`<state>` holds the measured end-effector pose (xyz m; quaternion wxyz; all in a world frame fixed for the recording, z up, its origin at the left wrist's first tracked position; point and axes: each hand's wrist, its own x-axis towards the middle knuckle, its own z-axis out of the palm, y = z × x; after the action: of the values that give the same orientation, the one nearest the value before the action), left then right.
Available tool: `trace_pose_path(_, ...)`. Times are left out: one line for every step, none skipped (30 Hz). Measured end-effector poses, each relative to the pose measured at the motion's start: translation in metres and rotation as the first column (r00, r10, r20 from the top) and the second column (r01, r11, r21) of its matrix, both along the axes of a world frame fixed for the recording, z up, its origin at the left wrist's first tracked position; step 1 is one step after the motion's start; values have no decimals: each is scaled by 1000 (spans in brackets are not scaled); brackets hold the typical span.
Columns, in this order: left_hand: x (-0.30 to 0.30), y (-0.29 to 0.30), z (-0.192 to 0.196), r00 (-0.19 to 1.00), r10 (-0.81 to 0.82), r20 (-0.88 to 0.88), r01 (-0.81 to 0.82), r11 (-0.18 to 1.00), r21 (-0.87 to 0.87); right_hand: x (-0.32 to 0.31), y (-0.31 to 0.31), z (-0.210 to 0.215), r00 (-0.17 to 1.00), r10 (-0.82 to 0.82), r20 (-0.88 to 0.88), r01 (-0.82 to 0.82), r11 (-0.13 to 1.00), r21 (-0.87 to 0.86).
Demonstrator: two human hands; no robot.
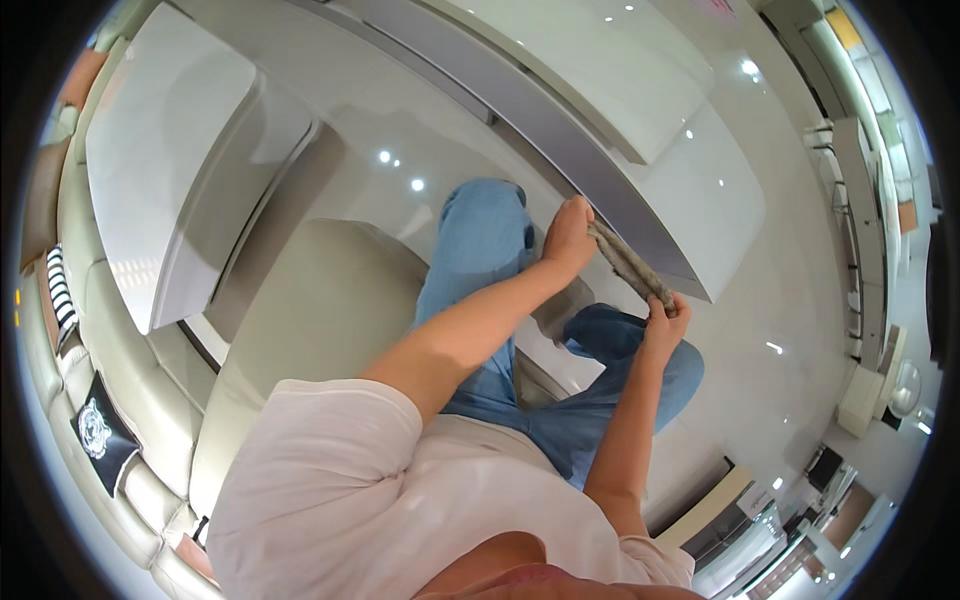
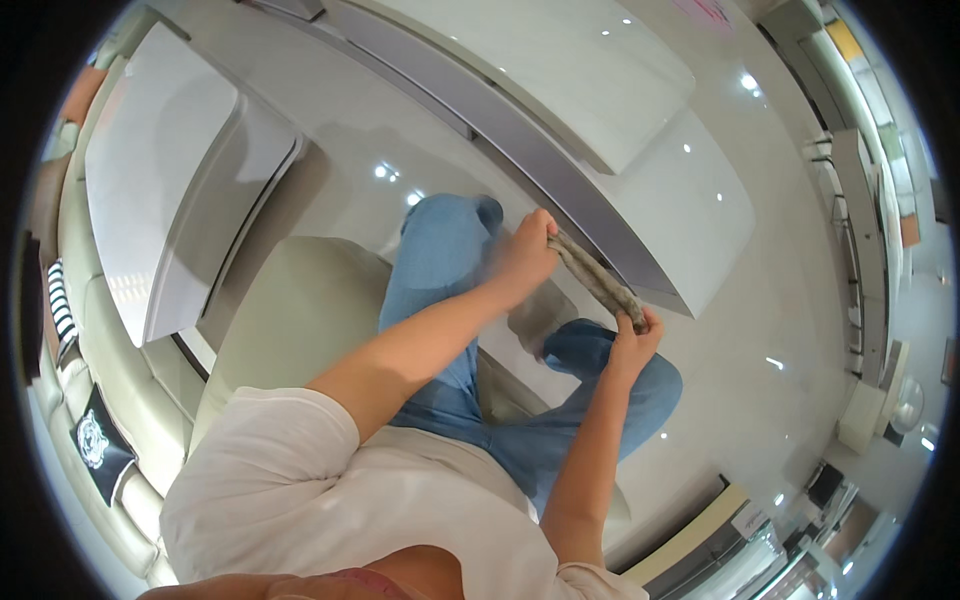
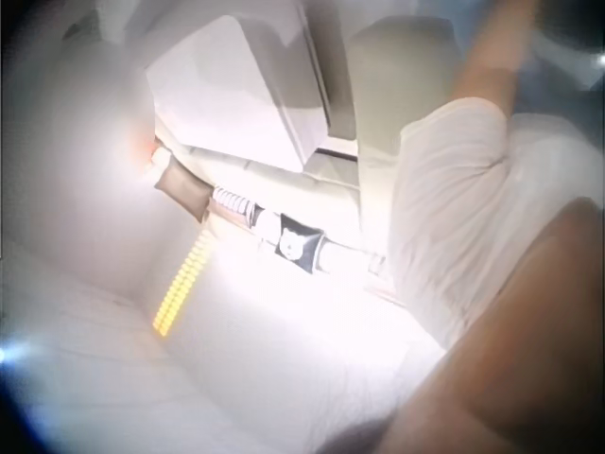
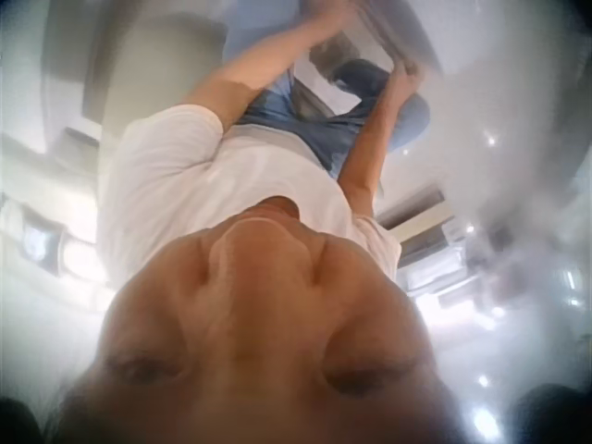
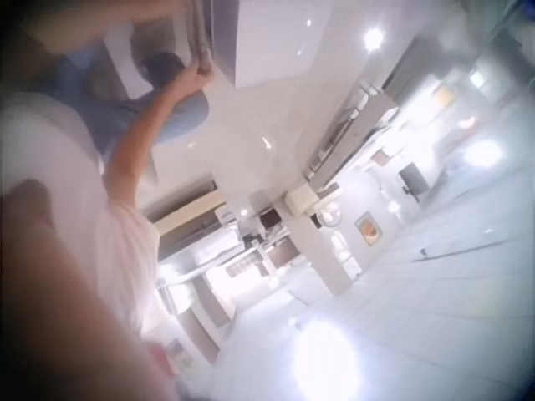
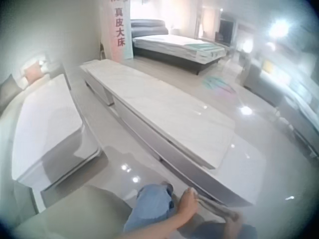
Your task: The person wipes the surface of a white table with a cloth. They move around the table to clean different sections, including the top and edges, using a gray cloth.
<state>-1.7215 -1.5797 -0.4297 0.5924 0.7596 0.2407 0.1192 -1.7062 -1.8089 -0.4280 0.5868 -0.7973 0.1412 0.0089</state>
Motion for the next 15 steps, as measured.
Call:
trace_pose_path(3,-3,-4,998,49,-32,-48,999,24,2,-1,-15,999,-32,-1,32,999,-20)
trace_pose_path(7,-10,-8,994,92,-63,-90,995,41,4,-1,-25,998,-70,0,70,996,-47)
trace_pose_path(10,-13,-12,987,132,-92,-127,990,59,7,0,-35,1000,-10,8,11,993,-119)
trace_pose_path(15,-21,-9,977,94,-190,-83,995,64,9,-6,-44,999,32,3,-31,978,-206)
trace_pose_path(18,-25,-23,977,102,-186,-85,992,95,11,-9,-52,997,81,-3,-78,954,-289)
trace_pose_path(25,-25,-39,978,107,-182,-84,988,127,16,-3,-66,994,92,58,-67,941,-332)
trace_pose_path(33,-24,-57,975,115,-191,-85,984,156,22,7,-72,993,32,-114,-58,970,-234)
trace_pose_path(39,-15,-70,935,39,-351,2,993,116,23,23,-62,956,10,-294,-33,997,-72)
trace_pose_path(46,-11,-81,916,78,-393,-52,996,75,27,40,-59,945,-52,-322,60,998,14)
trace_pose_path(57,-10,-86,920,59,-387,-55,998,21,40,31,-68,927,-59,-372,96,992,83)
trace_pose_path(67,-11,-86,918,32,-396,16,993,117,50,25,-75,918,-109,-382,168,977,127)
trace_pose_path(78,-13,-93,928,107,-357,-46,983,177,64,28,-79,912,-132,-388,219,957,190)
trace_pose_path(92,-7,-102,940,96,-326,-40,984,173,81,31,-84,918,-126,-376,215,955,203)
trace_pose_path(107,4,-112,952,51,-302,-12,991,131,96,33,-89,922,-120,-368,210,954,215)
trace_pose_path(118,12,-120,961,10,-276,15,996,90,106,35,-94,926,-113,-361,205,951,229)
